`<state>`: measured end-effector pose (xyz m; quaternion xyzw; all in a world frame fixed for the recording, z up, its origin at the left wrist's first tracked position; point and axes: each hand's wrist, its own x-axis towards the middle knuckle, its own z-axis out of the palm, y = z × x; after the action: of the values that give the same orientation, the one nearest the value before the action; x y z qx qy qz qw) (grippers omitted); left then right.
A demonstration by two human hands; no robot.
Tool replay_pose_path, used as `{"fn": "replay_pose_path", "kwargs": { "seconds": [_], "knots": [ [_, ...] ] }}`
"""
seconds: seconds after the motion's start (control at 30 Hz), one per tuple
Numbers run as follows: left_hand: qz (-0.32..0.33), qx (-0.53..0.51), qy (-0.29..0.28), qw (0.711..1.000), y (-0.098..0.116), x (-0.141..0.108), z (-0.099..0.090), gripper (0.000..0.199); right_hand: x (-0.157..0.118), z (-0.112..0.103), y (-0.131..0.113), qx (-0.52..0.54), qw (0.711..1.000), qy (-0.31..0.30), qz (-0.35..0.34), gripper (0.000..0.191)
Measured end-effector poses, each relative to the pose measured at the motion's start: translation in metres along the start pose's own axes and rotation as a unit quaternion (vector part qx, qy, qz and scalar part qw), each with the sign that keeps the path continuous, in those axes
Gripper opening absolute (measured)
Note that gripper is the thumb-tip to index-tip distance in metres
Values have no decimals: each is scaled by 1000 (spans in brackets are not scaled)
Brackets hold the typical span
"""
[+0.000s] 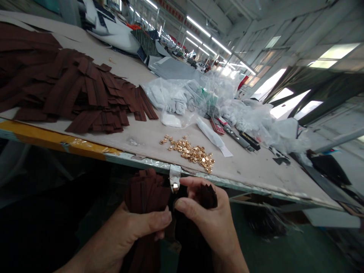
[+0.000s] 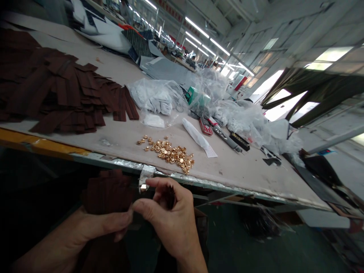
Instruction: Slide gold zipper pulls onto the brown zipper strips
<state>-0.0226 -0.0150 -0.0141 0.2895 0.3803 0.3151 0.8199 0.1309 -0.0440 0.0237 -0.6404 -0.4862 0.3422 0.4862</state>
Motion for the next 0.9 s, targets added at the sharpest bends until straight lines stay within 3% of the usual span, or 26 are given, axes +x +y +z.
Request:
{"fn": "replay_pose_path", "kwargs": {
  "seconds": [0.13, 0.33, 0.43, 0.53, 0.6, 0.67, 0.8, 0.9],
  "knots": [
    [-6, 2, -2, 1000, -2, -5, 4, 16, -13, 12, -2, 84, 995, -12, 50, 15],
    [-30, -101, 57, 993, 1, -5, 13, 28, -18, 13, 15, 211, 973, -22, 94, 20],
    [9, -106, 111, 988, 3, 0, 13, 32, -20, 12, 22, 186, 979, 1, 85, 15],
    [30, -102, 118, 987, 2, 4, 11, 32, -23, 13, 24, 136, 989, -4, 59, 12],
    [38, -96, 108, 989, 1, 5, 10, 28, -25, 15, 25, 82, 997, 2, 13, 10],
    [51, -85, 103, 990, 1, 6, 8, 25, -26, 15, 26, 8, 997, 21, -79, 7],
    [26, -102, 118, 987, -1, 6, 7, 30, -28, 12, 34, -111, 945, 29, -305, 17],
    [-15, -126, 121, 984, -2, 5, 9, 33, -29, 8, 37, -172, 919, 22, -355, 20]
  ]
}}
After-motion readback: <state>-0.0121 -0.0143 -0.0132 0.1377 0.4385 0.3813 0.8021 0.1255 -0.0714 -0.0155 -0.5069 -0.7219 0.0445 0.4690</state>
